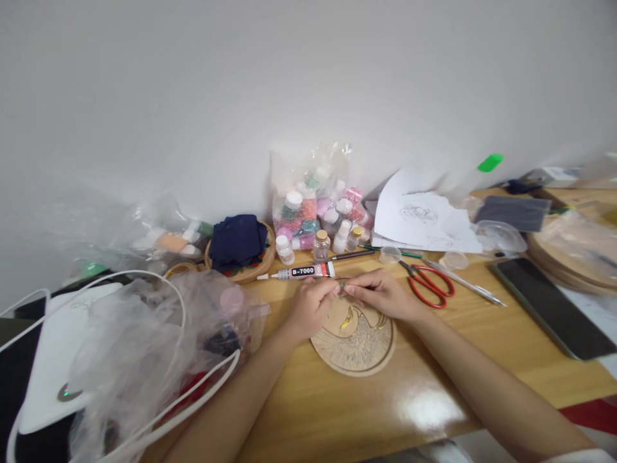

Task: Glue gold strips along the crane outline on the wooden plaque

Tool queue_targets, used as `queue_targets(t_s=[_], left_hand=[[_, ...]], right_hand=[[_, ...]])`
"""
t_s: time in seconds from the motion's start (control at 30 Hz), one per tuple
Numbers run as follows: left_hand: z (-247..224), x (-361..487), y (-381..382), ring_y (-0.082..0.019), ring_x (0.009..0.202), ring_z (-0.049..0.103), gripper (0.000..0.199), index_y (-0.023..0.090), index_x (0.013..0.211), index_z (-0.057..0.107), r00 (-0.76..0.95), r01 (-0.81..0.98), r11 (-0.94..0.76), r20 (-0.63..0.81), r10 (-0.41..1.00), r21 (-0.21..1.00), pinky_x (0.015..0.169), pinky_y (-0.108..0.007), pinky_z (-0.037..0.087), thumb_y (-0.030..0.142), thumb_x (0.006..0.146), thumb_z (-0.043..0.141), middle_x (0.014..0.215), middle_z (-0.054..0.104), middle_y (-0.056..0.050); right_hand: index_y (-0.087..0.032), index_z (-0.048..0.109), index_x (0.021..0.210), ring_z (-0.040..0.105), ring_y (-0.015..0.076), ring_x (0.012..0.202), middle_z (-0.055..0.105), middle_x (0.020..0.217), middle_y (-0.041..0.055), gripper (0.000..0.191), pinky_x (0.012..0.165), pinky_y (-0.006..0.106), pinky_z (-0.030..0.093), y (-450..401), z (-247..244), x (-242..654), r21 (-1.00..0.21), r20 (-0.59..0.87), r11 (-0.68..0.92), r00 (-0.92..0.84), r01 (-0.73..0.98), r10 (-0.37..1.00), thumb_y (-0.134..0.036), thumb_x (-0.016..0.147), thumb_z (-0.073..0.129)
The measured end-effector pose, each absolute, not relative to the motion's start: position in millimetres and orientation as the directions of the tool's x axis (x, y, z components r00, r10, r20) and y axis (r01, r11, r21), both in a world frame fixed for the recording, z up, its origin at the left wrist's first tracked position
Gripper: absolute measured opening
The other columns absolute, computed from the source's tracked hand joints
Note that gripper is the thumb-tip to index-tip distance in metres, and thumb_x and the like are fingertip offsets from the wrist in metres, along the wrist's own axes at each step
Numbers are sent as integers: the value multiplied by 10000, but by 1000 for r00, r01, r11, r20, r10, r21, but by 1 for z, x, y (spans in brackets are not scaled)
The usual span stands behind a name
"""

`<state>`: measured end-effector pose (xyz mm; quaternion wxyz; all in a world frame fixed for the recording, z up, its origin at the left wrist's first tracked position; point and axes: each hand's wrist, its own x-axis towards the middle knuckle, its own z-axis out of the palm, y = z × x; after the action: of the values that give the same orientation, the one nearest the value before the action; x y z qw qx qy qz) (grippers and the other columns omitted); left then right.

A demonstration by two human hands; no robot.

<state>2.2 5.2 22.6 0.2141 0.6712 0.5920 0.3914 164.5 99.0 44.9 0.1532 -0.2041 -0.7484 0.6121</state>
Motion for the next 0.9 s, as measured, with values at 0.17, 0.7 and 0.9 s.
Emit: queue_targets(t_s=[0.17, 0.7, 0.9], left_hand=[[22, 2, 5, -141, 592, 471, 308, 193, 664, 549, -4, 654, -191, 256, 967, 732, 674, -278, 374, 243, 910, 371, 568, 541, 16], [23, 4, 4, -153, 633, 542, 279, 196, 749, 602, -21, 709, -195, 297, 955, 678, 665, -274, 403, 238, 925, 389, 632, 612, -5], [25, 4, 3, -161, 732, 604, 224, 204, 949, 633, -31, 670, -219, 322, 946, 710, 722, -282, 444, 234, 925, 413, 795, 692, -29]], right_hand=[[-105, 641, 716, 340, 77, 514, 427, 533, -35, 420, 474, 225, 279, 98, 47, 165, -972, -30, 189, -868, 141, 496, -494, 851, 556], [-95, 655, 743, 367, 78, 510, 450, 535, -31, 444, 492, 228, 296, 100, 43, 164, -977, -31, 170, -870, 131, 493, -510, 855, 541], [-98, 659, 750, 374, 78, 520, 464, 546, -28, 430, 497, 227, 303, 101, 44, 165, -978, -28, 167, -874, 125, 485, -499, 855, 547]])
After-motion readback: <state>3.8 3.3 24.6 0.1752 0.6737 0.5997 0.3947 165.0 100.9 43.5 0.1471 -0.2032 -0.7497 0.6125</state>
